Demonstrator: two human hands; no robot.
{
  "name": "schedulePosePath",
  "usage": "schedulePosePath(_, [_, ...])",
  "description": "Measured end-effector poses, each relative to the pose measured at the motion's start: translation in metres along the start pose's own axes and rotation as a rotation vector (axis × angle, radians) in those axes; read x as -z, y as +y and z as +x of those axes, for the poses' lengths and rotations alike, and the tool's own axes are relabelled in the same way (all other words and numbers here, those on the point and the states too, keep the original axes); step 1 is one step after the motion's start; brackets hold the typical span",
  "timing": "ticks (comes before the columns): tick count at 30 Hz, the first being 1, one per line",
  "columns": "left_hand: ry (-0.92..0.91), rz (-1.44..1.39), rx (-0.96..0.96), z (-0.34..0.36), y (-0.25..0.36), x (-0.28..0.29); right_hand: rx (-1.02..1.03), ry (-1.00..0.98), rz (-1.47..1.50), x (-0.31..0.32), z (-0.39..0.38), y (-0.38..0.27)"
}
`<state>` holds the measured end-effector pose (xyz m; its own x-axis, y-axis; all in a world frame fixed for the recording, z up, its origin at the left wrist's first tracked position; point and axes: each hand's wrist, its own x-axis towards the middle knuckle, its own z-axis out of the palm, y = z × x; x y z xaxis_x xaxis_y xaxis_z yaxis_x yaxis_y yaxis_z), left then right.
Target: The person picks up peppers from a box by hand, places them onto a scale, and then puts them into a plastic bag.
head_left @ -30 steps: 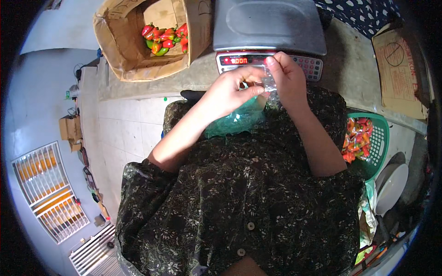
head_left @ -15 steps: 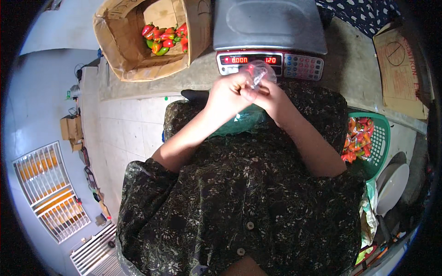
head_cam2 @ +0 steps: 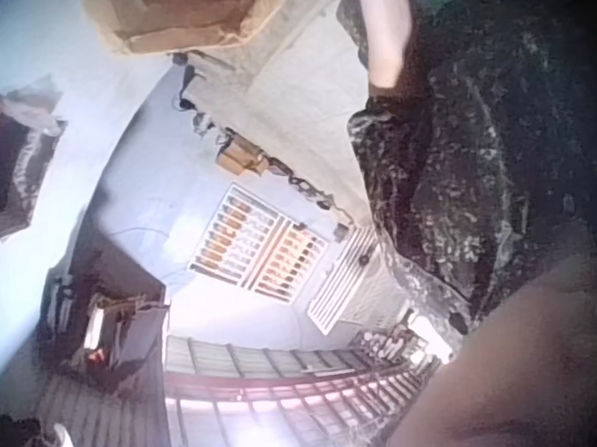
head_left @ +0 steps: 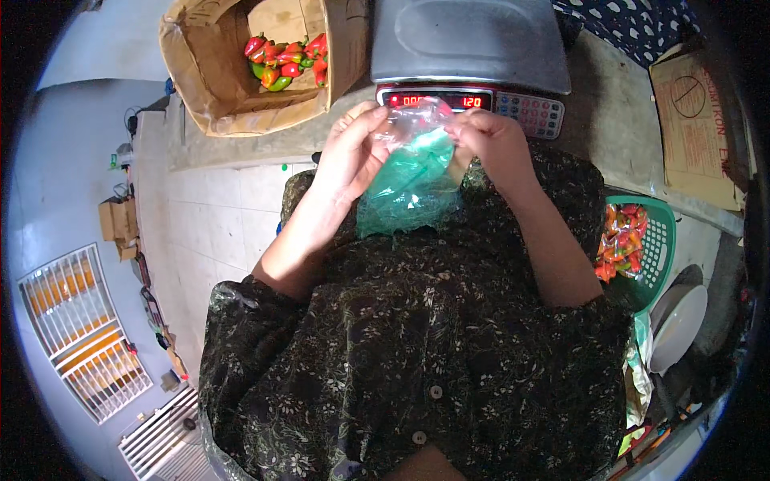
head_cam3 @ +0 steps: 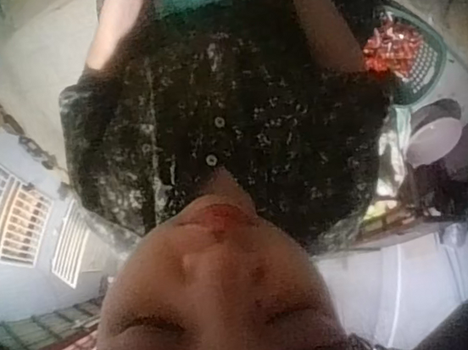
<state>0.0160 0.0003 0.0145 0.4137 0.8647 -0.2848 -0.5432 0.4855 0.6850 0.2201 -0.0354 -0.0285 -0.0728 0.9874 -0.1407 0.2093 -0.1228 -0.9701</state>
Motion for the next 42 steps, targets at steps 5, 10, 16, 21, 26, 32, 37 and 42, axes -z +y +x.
schedulePosePath(5, [-0.195,0.655,0.143,-0.003,-0.008,0.013,-0.258,-0.057,1.019,0.001,0.002,0.019])
schedulePosePath(10, [-0.01,1.107,-0.25,0.012,-0.019,0.034,0.411,-0.089,-0.066,-0.023,-0.015,-0.004])
schedulePosePath(16, [-0.219,-0.117,0.27,-0.008,-0.001,0.02,-0.057,-0.075,-0.012,-0.017,-0.003,-0.008])
schedulePosePath(21, [-0.03,0.898,0.074,-0.001,-0.023,0.029,-0.205,-0.045,0.894,-0.026,-0.006,-0.004])
schedulePosePath(26, [-0.044,0.545,-0.023,0.011,-0.014,0.044,-0.472,0.016,1.125,-0.037,-0.015,-0.005])
schedulePosePath(32, [-0.332,0.955,-0.152,-0.003,-0.003,0.005,-0.297,0.096,0.534,-0.033,-0.012,-0.001])
schedulePosePath(37, [-0.066,1.051,-0.021,0.013,-0.026,0.023,-0.039,0.166,0.366,-0.045,-0.013,-0.005])
schedulePosePath(42, [0.146,1.55,-0.457,0.029,-0.019,0.058,-0.061,-0.046,0.232,-0.046,-0.022,-0.02])
